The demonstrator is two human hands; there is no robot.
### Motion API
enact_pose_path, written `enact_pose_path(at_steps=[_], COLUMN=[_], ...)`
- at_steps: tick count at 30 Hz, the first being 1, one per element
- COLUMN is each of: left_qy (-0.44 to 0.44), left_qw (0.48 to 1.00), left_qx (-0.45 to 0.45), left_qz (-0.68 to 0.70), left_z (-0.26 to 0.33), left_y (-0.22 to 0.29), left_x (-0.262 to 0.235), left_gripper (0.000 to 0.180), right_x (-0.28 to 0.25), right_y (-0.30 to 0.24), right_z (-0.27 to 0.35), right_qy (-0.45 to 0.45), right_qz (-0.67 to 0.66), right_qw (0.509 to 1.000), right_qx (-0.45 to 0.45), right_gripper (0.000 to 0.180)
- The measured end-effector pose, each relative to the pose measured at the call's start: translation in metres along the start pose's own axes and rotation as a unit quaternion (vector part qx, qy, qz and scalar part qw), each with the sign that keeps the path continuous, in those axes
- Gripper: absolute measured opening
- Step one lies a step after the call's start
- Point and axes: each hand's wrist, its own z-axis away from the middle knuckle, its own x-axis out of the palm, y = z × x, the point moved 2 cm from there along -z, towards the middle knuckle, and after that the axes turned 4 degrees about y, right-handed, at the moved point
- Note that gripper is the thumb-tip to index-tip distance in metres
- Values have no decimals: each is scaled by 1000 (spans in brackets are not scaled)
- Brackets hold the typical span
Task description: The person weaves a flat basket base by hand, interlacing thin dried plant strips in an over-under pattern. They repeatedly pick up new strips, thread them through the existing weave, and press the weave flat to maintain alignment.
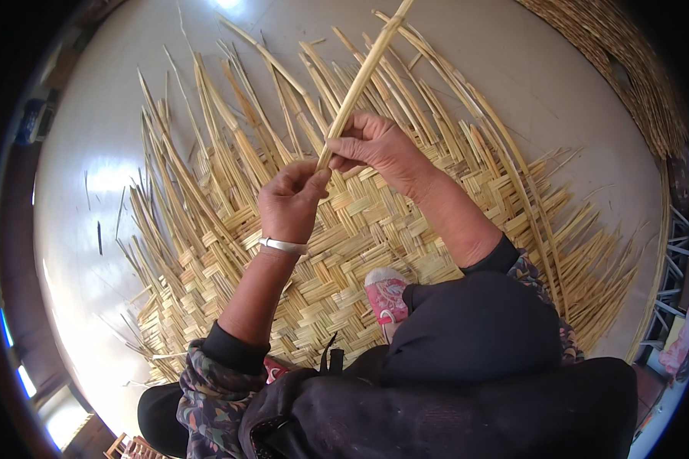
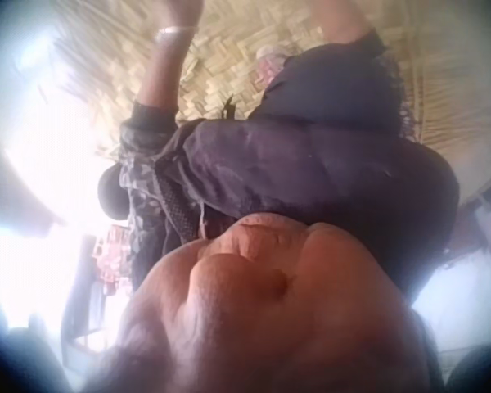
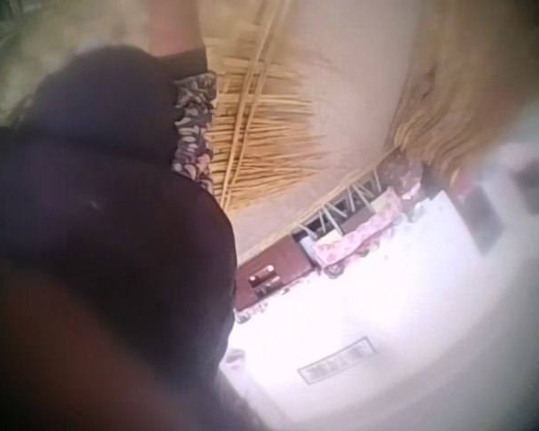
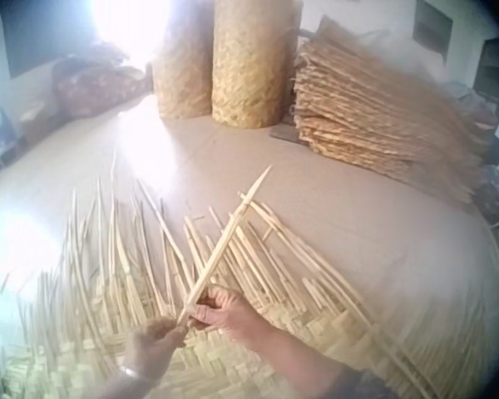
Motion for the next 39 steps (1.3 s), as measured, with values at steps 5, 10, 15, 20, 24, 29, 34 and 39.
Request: enact_pose_path(at_steps=[5,10,15,20,24,29,34,39], left_qy=[-34,-42,-69,-95,-125,-125,-87,-96], left_qw=[991,982,980,967,959,941,949,965], left_qx=[-131,-180,-179,-233,-251,-310,-291,-240], left_qz=[12,47,57,42,37,50,84,36], left_z=[-1,-3,1,12,12,17,15,6], left_y=[-25,-49,-60,-67,-77,-84,-99,-103], left_x=[-1,0,-2,-2,-5,-4,-13,-6], left_gripper=[15,15,16,16,16,15,13,14], right_x=[0,-2,-7,-26,-29,-46,-28,-13], right_y=[33,57,59,70,65,73,78,105], right_z=[-5,-14,-19,-31,-38,-48,-37,-14], right_qy=[24,41,49,61,88,95,1,-66], right_qz=[71,128,70,64,115,134,103,120], right_qw=[997,991,994,993,988,986,985,968], right_qx=[13,14,69,74,56,41,137,209], right_gripper=[14,13,13,12,10,12,15,15])
